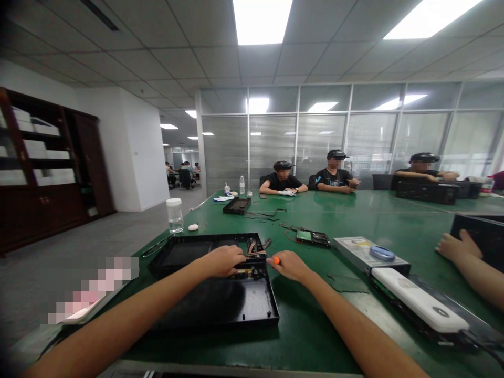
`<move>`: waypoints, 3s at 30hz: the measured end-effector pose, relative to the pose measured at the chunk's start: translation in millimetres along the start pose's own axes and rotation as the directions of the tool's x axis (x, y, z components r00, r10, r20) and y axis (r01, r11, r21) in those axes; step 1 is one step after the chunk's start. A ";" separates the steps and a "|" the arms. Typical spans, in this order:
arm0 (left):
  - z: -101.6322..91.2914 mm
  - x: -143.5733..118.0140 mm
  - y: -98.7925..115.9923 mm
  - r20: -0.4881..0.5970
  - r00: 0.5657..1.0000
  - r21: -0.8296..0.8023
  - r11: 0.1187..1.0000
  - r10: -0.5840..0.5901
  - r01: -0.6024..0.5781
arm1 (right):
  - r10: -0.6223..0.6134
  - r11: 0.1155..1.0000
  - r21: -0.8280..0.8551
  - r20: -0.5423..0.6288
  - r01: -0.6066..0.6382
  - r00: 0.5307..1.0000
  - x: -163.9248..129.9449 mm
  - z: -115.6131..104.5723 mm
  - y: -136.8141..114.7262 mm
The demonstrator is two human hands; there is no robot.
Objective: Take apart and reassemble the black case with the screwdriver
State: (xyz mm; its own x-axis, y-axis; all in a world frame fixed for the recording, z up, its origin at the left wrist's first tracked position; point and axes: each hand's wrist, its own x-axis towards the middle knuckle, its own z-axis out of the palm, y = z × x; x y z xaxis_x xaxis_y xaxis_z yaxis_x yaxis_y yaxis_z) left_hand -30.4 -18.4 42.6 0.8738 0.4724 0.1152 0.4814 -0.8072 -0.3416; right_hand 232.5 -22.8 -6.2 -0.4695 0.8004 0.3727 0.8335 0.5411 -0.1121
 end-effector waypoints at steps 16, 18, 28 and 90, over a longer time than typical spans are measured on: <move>47.0 39.5 25.3 -0.249 0.931 -0.008 0.961 0.266 -0.277 | 0.100 0.995 0.017 -0.031 -0.100 0.995 -0.8 4.5 19.5; 44.8 38.7 28.1 -0.275 0.940 -0.073 0.970 0.204 -0.231 | 0.100 0.995 0.024 -0.026 -0.099 0.995 0.3 4.8 17.8; 50.4 51.2 39.3 -0.230 0.972 -0.158 0.987 -0.045 0.008 | 0.108 0.993 0.050 -0.013 -0.107 0.994 1.0 4.5 16.0; 46.0 41.1 36.2 -0.220 0.960 -0.497 0.867 -0.172 0.041 | 0.047 0.947 -0.314 -0.082 -0.070 0.996 1.6 -91.5 -56.1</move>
State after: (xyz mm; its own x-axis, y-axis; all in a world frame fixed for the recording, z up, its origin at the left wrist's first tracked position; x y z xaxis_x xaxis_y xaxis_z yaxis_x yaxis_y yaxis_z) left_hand 19.8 -11.9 -7.9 0.7716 0.5142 0.3745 0.4870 -0.8562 0.1723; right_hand 211.6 -75.5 84.9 -0.4046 0.8010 0.4412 0.9136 0.3752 0.1567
